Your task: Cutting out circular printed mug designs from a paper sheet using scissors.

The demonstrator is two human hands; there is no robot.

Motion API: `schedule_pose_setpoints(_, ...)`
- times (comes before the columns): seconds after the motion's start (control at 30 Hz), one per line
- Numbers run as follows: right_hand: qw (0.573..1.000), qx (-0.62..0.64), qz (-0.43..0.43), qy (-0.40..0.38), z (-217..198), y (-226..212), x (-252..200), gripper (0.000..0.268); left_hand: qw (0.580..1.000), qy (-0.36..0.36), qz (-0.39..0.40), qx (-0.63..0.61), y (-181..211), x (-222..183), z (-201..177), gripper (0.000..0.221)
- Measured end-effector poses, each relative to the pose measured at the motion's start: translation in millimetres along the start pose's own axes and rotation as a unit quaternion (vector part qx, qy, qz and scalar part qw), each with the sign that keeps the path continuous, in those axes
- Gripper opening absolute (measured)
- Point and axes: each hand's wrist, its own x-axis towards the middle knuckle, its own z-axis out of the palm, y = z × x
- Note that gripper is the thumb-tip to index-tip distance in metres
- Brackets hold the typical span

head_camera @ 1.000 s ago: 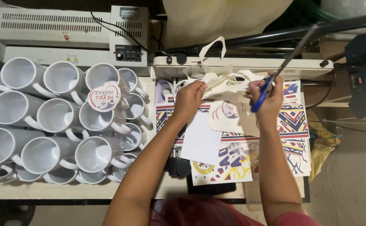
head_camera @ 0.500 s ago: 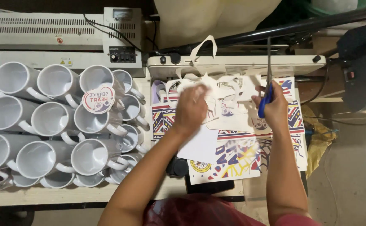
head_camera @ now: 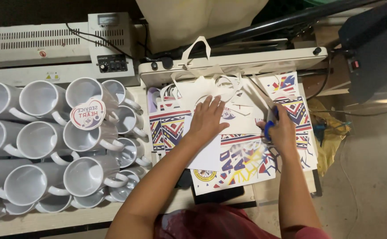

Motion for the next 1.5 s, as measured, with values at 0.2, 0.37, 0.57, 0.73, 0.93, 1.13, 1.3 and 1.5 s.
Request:
schedule_pose_setpoints(0.2, 0.977, -0.069, -0.193, 0.067, 25, 27, 28, 0.069, 0.999, -0.034, -0.005, -0.001, 0, 15, -21, 0.078)
schedule_pose_setpoints(0.37, 0.972, -0.040, -0.211, 0.095, 50, 34, 58, 0.058, 1.000, -0.013, -0.001, -0.004, -9, 15, -5, 0.069)
schedule_pose_setpoints(0.57, 0.967, -0.027, -0.224, 0.117, 51, 13, 33, 0.055, 0.988, 0.135, 0.043, -0.060, -30, 5, 7, 0.045)
schedule_pose_setpoints(0.73, 0.975, -0.001, -0.220, 0.029, 49, -12, -5, 0.061, 0.980, 0.126, -0.042, -0.146, -25, 1, -4, 0.027)
schedule_pose_setpoints(0.93, 0.969, -0.061, -0.237, -0.041, 56, -11, 3, 0.075, 0.873, 0.015, -0.266, -0.408, -1, 10, -68, 0.027)
schedule_pose_setpoints(1.13, 0.942, -0.104, -0.316, -0.042, 59, -18, 5, 0.076, 0.948, 0.039, -0.205, -0.240, -19, 14, -17, 0.025)
schedule_pose_setpoints(1.3, 0.949, -0.108, -0.294, -0.037, 61, -12, 6, 0.074, 0.972, 0.087, -0.111, -0.186, -40, 21, 9, 0.016)
schedule_pose_setpoints(1.5, 0.963, -0.052, -0.258, -0.056, 54, -9, 7, 0.079, 0.958, 0.044, -0.110, -0.260, -37, 20, 8, 0.021)
